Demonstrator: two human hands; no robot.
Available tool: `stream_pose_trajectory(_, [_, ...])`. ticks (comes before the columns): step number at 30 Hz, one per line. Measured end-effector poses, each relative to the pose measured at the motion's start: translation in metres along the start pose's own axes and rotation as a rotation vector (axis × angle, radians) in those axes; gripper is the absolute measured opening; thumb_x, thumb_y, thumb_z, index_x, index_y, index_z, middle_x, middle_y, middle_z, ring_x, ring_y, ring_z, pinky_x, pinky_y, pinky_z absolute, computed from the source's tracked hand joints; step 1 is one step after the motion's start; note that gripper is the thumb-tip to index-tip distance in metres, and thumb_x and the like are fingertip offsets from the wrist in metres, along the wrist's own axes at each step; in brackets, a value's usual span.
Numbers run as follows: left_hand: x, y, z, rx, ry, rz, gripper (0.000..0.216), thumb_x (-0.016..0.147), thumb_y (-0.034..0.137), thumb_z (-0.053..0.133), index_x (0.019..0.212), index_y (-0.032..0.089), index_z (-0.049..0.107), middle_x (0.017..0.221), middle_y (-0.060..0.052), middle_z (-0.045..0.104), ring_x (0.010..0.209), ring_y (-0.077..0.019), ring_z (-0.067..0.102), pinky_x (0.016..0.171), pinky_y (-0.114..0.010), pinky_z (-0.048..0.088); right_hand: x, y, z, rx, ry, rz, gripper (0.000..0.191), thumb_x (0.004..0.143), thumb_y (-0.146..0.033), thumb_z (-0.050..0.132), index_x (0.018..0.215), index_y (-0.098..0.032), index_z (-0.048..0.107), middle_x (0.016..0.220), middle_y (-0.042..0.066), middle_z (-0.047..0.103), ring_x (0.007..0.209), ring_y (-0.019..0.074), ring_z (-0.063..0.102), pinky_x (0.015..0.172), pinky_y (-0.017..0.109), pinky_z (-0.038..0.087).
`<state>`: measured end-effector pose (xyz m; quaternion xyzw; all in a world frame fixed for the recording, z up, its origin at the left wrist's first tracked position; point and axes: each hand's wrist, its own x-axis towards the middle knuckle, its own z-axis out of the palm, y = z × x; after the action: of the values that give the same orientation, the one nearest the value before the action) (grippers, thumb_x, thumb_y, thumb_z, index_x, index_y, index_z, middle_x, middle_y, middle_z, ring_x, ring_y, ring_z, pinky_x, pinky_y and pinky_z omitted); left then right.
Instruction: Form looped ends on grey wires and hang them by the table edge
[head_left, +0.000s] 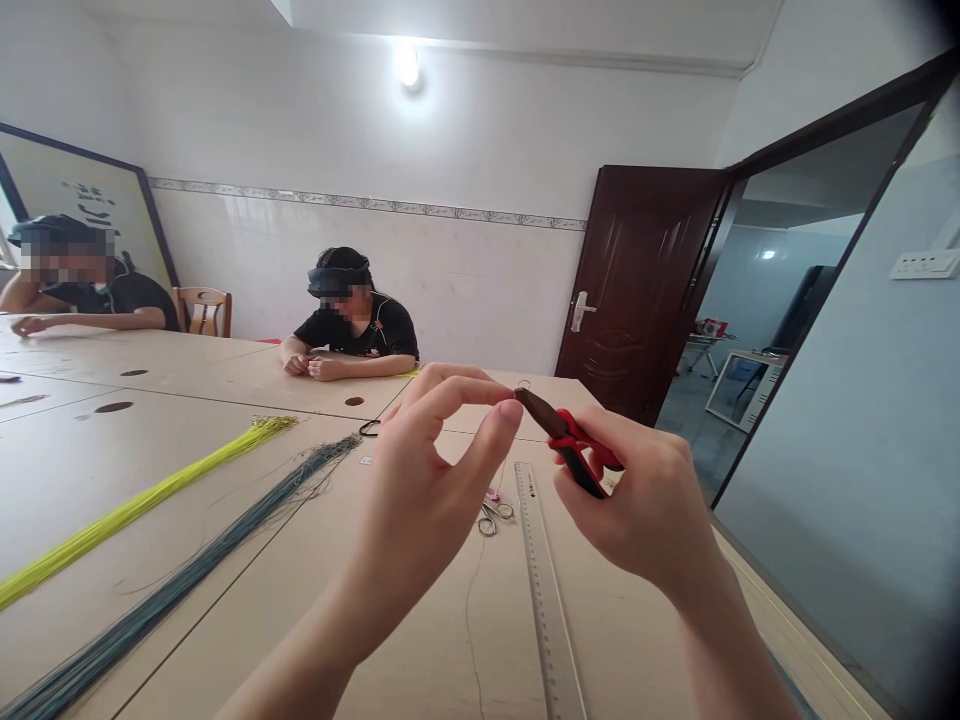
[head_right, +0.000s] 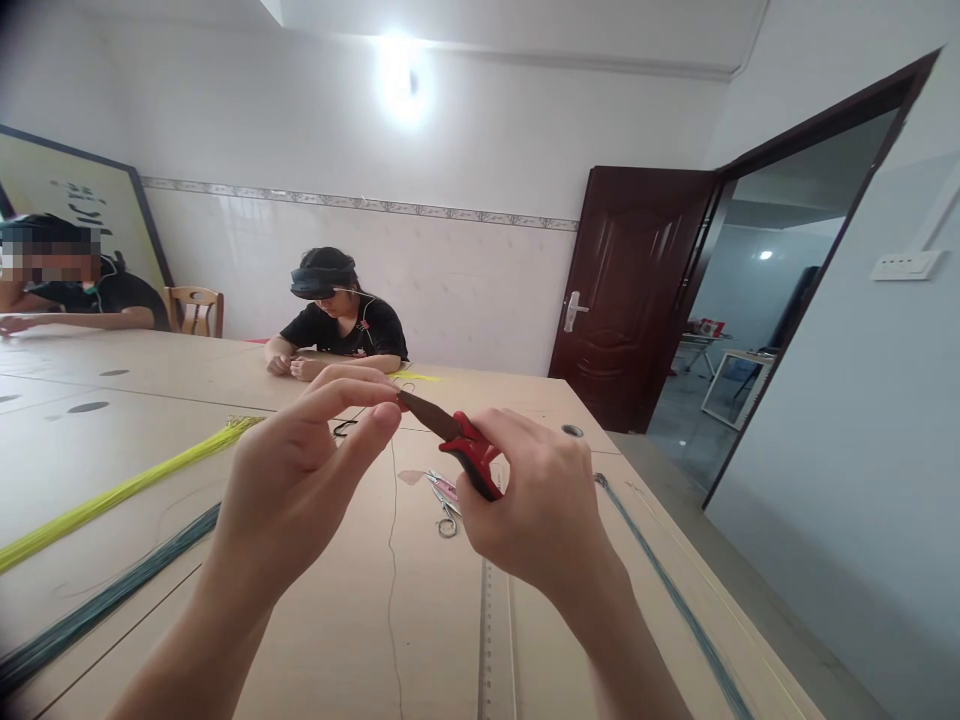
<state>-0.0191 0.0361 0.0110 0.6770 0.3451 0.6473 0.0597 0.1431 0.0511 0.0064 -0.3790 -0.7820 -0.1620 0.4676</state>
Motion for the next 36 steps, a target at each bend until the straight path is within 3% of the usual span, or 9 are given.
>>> stream_pose_trajectory(6, [0.004, -0.003, 0.001, -0.002, 0.029, 0.034, 0.009, 0.084, 0.019, 0.055, 0.077, 0.024, 0.058, 0.084, 0.003, 0.060, 0.097, -0.0116, 0.055, 0.053, -0.017, 0.044, -0.001, -0.001, -0.002, 0.011, -0.014, -0.001, 0.013, 0.062, -0.012, 0.055, 0.072, -0.020, 0.053, 0.056, -0.007, 0.046, 0.050, 0.0087, 0.041, 0.049, 0.021, 0.032])
stream_pose_trajectory(8, [0.004, -0.002, -0.001, 0.005, 0.047, 0.017, 0.011, 0.084, 0.018, 0.055, 0.074, 0.022, 0.056, 0.083, 0.004, 0.060, 0.094, -0.0110, 0.057, 0.059, -0.018, 0.046, -0.001, 0.004, -0.002, 0.056, -0.015, 0.018, 0.015, 0.064, -0.012, 0.053, 0.077, -0.021, 0.053, 0.061, -0.006, 0.051, 0.054, 0.0095, 0.046, 0.051, 0.022, 0.035])
stream_pose_trajectory(11, [0.004, 0.001, -0.006, 0.020, 0.097, 0.011, 0.013, 0.084, 0.018, 0.055, 0.072, 0.022, 0.055, 0.080, 0.005, 0.059, 0.086, -0.0089, 0.058, 0.072, -0.020, 0.046, 0.005, 0.025, 0.004, 0.034, -0.054, 0.196, 0.014, 0.075, -0.017, 0.047, 0.088, -0.022, 0.051, 0.076, -0.003, 0.059, 0.067, 0.0109, 0.054, 0.062, 0.023, 0.042])
stream_pose_trajectory(13, [0.003, 0.003, -0.008, 0.037, 0.126, 0.025, 0.011, 0.083, 0.018, 0.056, 0.072, 0.022, 0.056, 0.079, 0.006, 0.059, 0.082, -0.0081, 0.057, 0.070, -0.020, 0.045, 0.008, 0.048, 0.017, -0.090, -0.154, 0.374, 0.014, 0.084, -0.022, 0.042, 0.096, -0.021, 0.049, 0.088, 0.000, 0.061, 0.079, 0.0121, 0.056, 0.072, 0.024, 0.044])
stream_pose_trajectory(19, [-0.005, 0.006, -0.005, 0.139, 0.163, 0.091, 0.012, 0.079, 0.023, 0.061, 0.068, 0.024, 0.058, 0.079, 0.007, 0.059, 0.079, -0.0083, 0.057, 0.039, -0.023, 0.028, -0.013, 0.125, 0.081, -0.304, -0.589, 0.743, 0.024, 0.088, -0.032, 0.054, 0.103, -0.014, 0.057, 0.101, 0.006, 0.060, 0.088, 0.0171, 0.059, 0.077, 0.037, 0.050])
stream_pose_trajectory(24, [-0.009, 0.005, -0.003, 0.153, 0.166, 0.137, 0.012, 0.079, 0.023, 0.061, 0.068, 0.024, 0.056, 0.081, 0.005, 0.059, 0.083, -0.0116, 0.058, 0.036, -0.027, 0.018, -0.048, 0.148, 0.129, -0.391, -0.817, 0.916, 0.028, 0.088, -0.030, 0.054, 0.111, -0.014, 0.055, 0.112, 0.008, 0.057, 0.097, 0.0198, 0.058, 0.082, 0.040, 0.050])
stream_pose_trajectory(29, [-0.009, 0.008, -0.003, 0.088, 0.062, 0.159, 0.014, 0.081, 0.014, 0.056, 0.073, 0.025, 0.055, 0.082, 0.004, 0.055, 0.090, -0.0146, 0.056, 0.063, -0.028, 0.039, -0.068, 0.147, 0.156, -0.494, -0.784, 0.958, 0.034, 0.088, -0.032, 0.054, 0.117, -0.015, 0.052, 0.122, 0.010, 0.052, 0.107, 0.0235, 0.053, 0.088, 0.045, 0.046])
stream_pose_trajectory(32, [-0.009, 0.009, -0.002, 0.138, 0.040, 0.169, 0.014, 0.081, 0.016, 0.056, 0.072, 0.026, 0.053, 0.081, 0.004, 0.055, 0.091, -0.0162, 0.057, 0.074, -0.032, 0.040, -0.074, 0.143, 0.163, -0.534, -0.727, 0.947, 0.036, 0.088, -0.033, 0.053, 0.119, -0.015, 0.051, 0.124, 0.010, 0.051, 0.109, 0.0240, 0.052, 0.089, 0.046, 0.045])
stream_pose_trajectory(36, [-0.010, 0.010, 0.000, 0.201, 0.018, 0.195, 0.014, 0.080, 0.017, 0.058, 0.070, 0.026, 0.053, 0.079, 0.004, 0.056, 0.084, -0.0153, 0.058, 0.076, -0.032, 0.040, -0.078, 0.133, 0.163, -0.533, -0.670, 0.922, 0.036, 0.088, -0.033, 0.053, 0.118, -0.013, 0.051, 0.123, 0.012, 0.051, 0.110, 0.0245, 0.052, 0.091, 0.046, 0.043])
